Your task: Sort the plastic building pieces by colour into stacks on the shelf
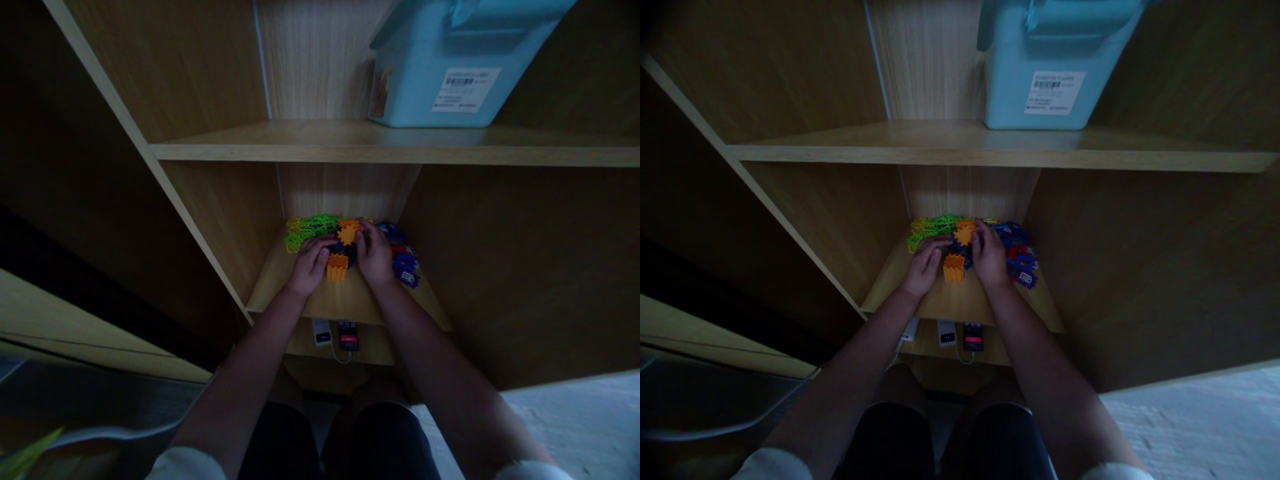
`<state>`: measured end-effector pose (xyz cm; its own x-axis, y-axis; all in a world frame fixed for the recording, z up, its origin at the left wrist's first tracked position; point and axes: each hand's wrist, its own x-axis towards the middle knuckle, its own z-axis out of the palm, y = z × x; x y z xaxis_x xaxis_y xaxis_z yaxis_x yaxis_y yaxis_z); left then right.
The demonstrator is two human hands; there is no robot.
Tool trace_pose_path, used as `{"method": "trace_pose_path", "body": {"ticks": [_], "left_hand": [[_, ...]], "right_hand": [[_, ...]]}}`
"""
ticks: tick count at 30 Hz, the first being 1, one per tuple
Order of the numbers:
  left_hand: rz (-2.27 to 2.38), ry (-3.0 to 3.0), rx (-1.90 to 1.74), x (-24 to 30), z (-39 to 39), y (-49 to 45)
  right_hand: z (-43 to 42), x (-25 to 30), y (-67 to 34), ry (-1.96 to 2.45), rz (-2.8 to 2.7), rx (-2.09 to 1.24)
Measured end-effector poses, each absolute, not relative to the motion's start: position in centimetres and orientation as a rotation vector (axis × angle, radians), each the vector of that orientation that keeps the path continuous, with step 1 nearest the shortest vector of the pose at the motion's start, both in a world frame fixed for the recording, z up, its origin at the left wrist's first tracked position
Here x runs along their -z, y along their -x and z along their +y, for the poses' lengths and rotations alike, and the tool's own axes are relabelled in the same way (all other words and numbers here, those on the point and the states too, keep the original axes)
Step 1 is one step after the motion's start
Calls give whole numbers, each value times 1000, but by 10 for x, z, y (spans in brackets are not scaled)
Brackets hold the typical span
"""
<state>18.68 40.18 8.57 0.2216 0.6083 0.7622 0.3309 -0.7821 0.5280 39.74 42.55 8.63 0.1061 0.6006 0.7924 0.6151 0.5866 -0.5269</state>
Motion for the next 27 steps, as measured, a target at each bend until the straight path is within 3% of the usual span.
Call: {"method": "trace_pose_path", "body": {"ticks": [14, 27], "left_hand": [[898, -2275, -1625, -81, 402, -185], [1142, -2137, -1817, -81, 406, -185]], "right_hand": [[419, -89, -393, 961, -1546, 22], [428, -77, -394, 904, -1428, -247]]}}
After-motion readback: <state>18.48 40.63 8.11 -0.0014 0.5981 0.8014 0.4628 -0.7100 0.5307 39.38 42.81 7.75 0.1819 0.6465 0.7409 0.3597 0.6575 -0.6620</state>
